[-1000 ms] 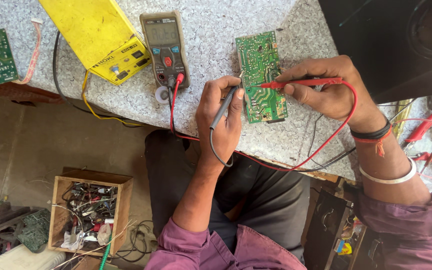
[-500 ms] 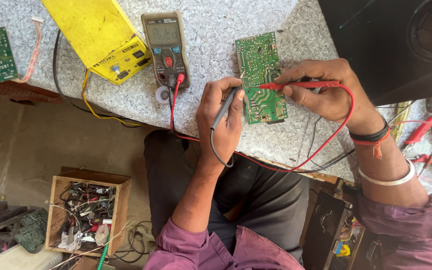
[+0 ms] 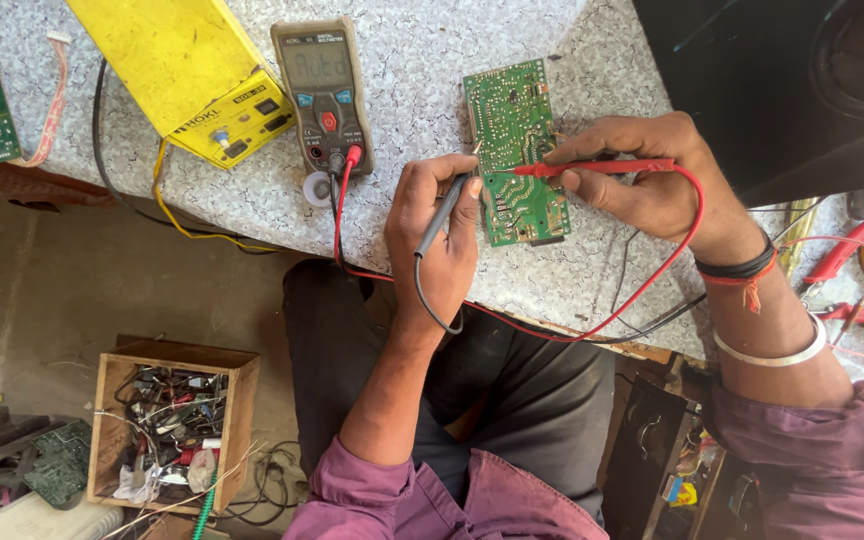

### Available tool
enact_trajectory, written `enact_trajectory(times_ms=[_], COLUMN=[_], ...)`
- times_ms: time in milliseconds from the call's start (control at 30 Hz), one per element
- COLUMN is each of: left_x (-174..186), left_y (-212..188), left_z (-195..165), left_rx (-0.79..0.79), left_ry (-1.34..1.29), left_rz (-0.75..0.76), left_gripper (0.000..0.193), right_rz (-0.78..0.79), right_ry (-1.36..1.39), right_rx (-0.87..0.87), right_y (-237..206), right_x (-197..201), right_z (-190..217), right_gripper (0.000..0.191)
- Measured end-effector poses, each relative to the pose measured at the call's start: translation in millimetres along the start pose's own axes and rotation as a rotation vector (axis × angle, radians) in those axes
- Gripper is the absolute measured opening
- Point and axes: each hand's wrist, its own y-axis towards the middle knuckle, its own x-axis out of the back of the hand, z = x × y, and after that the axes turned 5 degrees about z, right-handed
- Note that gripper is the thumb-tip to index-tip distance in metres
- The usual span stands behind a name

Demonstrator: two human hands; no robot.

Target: The person uses a multimeter to test points on a green circuit board. They repeatedly touch the board with the multimeter probes and observe the readings on the display.

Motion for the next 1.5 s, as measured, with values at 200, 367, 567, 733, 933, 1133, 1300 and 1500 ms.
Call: enact_trajectory(times_ms=[200, 367, 567, 733, 933, 1133, 1300, 1500], left_x=[0.1, 0.1, 0.4, 0.0, 0.6, 0.9, 0.5, 0.9], left_y=[0.6, 0.6, 0.3, 0.7, 0.2, 0.8, 0.8, 0.8], left_z=[0.4, 0.2, 0.5, -0.1, -1.0, -1.5, -2.0, -2.0], left_rx=[0.006, 0.009, 0.006, -0.01, -0.002, -0.004, 0.001, -0.004], left_ry=[-0.003, 0.006, 0.008, 0.015, 0.025, 0.017, 0.011, 0.009], left_rz=[-0.008, -0.002, -0.006, -0.017, -0.007, -0.004, -0.004, 0.001], left_gripper=[0.014, 0.013, 0.012, 0.012, 0.012, 0.011, 0.011, 0.011], right_rz=[0.004, 0.004, 0.01, 0.005, -0.002, 0.004, 0.018, 0.007], right_ry=[-0.001, -0.011, 0.005, -0.043, -0.043, -0.03, -0.032, -0.038], right_rx=[0.02, 0.006, -0.007, 0.03, -0.021, 0.005, 0.016, 0.019], right_y=[0.8, 2.2, 2.0, 2.2, 1.0, 1.5, 2.1, 2.0], right_x=[-0.3, -0.9, -1.4, -1.6, -3.4, -3.0, -2.6, -2.6], right_z=[1.0, 1.5, 2.4, 1.8, 2.6, 4.8, 7.7, 5.9], right_gripper=[0.024, 0.025, 0.025, 0.024, 0.023, 0.021, 0.021, 0.021])
